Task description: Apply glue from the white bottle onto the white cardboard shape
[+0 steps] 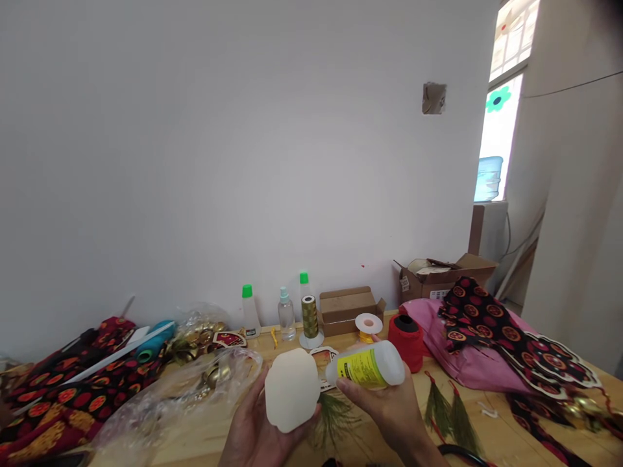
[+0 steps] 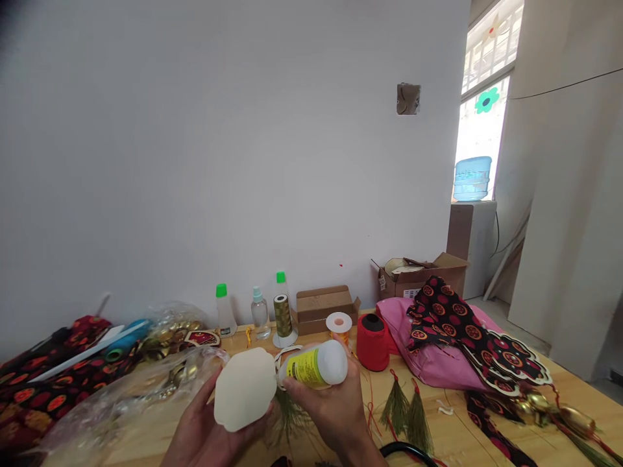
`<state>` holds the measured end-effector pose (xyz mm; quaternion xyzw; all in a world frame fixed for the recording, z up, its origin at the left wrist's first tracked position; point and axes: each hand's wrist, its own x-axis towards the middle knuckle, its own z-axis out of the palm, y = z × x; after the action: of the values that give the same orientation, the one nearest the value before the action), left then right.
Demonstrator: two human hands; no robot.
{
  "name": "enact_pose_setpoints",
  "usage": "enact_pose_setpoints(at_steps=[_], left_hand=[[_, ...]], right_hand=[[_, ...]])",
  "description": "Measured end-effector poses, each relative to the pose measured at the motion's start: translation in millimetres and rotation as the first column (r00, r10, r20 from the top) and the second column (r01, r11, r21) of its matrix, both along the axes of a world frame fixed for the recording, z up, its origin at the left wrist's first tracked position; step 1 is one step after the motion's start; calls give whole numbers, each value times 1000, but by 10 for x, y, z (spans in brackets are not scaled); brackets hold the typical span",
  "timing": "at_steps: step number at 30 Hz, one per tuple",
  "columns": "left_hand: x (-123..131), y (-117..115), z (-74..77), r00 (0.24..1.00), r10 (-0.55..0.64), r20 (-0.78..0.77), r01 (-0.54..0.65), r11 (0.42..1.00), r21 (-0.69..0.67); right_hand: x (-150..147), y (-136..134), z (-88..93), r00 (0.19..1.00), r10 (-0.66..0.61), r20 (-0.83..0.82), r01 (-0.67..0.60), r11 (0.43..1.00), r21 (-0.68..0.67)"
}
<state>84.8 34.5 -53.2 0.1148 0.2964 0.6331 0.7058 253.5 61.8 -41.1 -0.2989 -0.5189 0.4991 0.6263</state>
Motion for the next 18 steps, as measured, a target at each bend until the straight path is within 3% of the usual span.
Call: enact_pose_setpoints(at_steps=[4,9,14,18], left_hand=[[-2,-13,18,1000,11,-24,-11,1000,13],[7,-16,26,1000,-29,-1,29,1000,-6],[-5,-2,23,1000,20,-24,-20,1000,17],[-22,-4,13,999,-5,-34,5,1000,19]], right_hand=[[1,-2,3,999,31,28,-31,999,27],[-18,-41,44,997,12,-75,-16,998,-56],[-28,-52,66,998,32,-47,-32,999,14],[-26,-52,60,999,27,-46,-27,1000,7]])
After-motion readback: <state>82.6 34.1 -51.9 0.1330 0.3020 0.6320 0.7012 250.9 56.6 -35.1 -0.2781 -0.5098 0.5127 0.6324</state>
